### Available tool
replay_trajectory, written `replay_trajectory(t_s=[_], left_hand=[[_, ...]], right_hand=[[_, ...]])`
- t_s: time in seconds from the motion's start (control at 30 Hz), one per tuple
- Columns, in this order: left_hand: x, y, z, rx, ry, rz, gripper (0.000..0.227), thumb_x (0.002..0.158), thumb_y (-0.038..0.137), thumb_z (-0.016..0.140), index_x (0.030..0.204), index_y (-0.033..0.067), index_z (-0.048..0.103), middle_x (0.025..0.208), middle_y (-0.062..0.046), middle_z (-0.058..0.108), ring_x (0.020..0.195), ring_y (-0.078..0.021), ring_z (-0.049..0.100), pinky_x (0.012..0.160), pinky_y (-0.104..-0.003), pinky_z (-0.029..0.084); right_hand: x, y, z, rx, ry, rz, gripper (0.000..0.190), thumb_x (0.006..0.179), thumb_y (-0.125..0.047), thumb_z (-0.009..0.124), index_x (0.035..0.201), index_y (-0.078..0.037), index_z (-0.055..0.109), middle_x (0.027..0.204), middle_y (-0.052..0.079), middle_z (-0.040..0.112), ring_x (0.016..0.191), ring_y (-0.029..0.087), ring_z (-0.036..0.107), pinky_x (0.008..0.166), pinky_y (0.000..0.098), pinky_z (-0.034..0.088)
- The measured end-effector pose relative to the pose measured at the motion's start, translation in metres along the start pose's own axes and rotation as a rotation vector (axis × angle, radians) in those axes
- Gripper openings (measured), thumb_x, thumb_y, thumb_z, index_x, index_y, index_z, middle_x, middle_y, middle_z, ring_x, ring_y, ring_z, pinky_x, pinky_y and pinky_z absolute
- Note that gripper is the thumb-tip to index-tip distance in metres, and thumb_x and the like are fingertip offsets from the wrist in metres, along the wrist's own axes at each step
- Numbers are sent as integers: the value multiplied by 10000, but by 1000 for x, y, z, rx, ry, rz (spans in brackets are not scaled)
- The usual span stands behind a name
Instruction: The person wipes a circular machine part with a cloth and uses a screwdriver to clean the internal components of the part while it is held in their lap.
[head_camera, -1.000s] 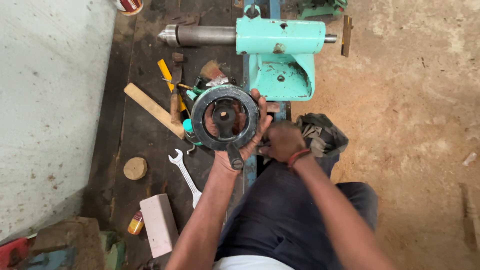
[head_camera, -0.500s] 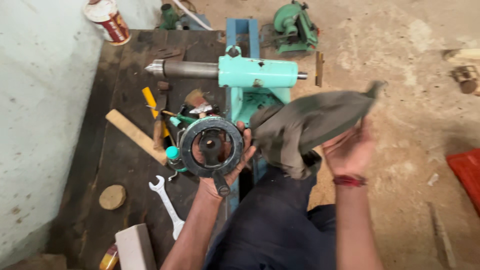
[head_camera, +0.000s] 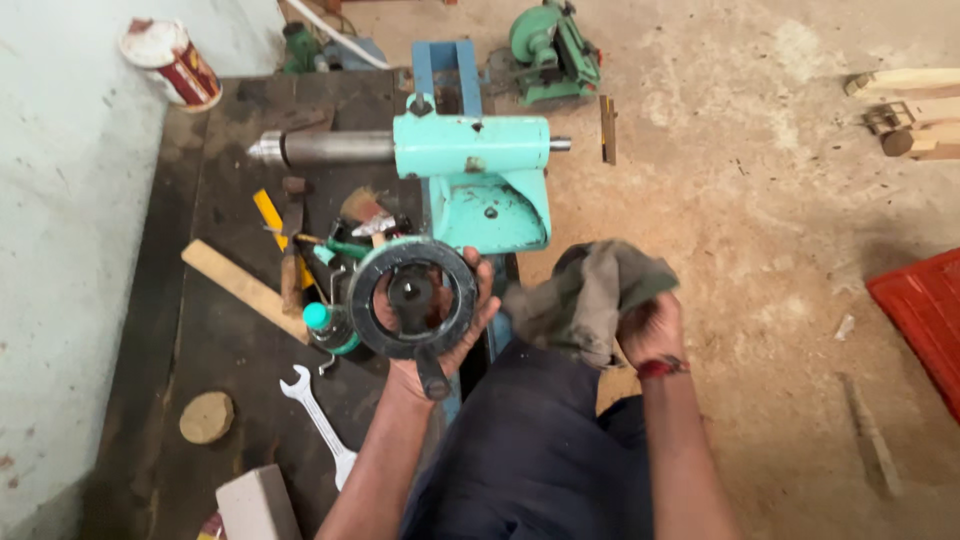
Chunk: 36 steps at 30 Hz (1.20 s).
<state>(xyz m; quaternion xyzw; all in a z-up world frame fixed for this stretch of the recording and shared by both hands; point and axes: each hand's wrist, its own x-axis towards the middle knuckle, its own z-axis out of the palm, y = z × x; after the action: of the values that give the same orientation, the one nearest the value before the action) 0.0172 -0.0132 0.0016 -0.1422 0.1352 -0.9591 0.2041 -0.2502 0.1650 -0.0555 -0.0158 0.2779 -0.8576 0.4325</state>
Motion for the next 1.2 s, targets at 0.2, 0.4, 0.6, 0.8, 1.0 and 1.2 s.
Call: replay_trajectory(t_s=[0.2, 0.4, 0.6, 0.8, 1.0, 1.2], left_hand=[[2, -4, -7, -26, -101, -75, 640, 984, 478, 695, 1461, 65, 588, 1594, -206, 468, 1538, -363, 370, 1290, -587, 301], [4, -9, -13, 136, -20, -29, 691, 954, 443, 745, 1496, 59, 553, 1603, -199, 458, 1518, -386, 376, 1278, -587, 288], [10, -16, -15, 129, 4, -36, 807, 930, 454, 770, 1515, -30, 497, 1555, -201, 505, 1492, -365, 425, 1307, -538, 277], [13, -19, -11, 265, 11, -14, 818, 905, 467, 790, 1516, 6, 504, 1552, -189, 520, 1504, -357, 442, 1368, -513, 232], [13, -22, -7, 279, 41, 3, 782, 900, 462, 801, 1493, 35, 521, 1537, -203, 520, 1489, -376, 425, 1340, -536, 206], [11, -21, -9, 310, 17, 12, 747, 898, 464, 804, 1489, 82, 551, 1544, -189, 526, 1504, -360, 426, 1360, -535, 197]], right_hand=[[-7, -23, 10, -32, -24, -70, 568, 988, -457, 561, 1397, -62, 564, 1381, 136, 651, 1260, 308, 626, 1086, 509, 491], [-12, -16, 18, -113, -58, -97, 607, 1004, -474, 541, 1430, -42, 525, 1389, 163, 632, 1258, 323, 621, 1087, 512, 491], [-24, -24, 44, -435, -189, 4, 648, 1020, -492, 520, 1464, -21, 486, 1397, 190, 612, 1256, 339, 615, 1087, 516, 491], [-49, -9, 83, -221, -343, 28, 689, 1036, -509, 500, 1497, -1, 447, 1405, 218, 593, 1254, 354, 610, 1087, 519, 490], [-69, 7, 103, -73, -383, 71, 730, 1052, -527, 479, 1530, 20, 408, 1414, 245, 574, 1251, 369, 604, 1087, 523, 490], [-76, 5, 108, -72, -402, 89, 772, 1067, -544, 459, 1564, 41, 369, 1422, 273, 554, 1249, 385, 598, 1087, 526, 490]])
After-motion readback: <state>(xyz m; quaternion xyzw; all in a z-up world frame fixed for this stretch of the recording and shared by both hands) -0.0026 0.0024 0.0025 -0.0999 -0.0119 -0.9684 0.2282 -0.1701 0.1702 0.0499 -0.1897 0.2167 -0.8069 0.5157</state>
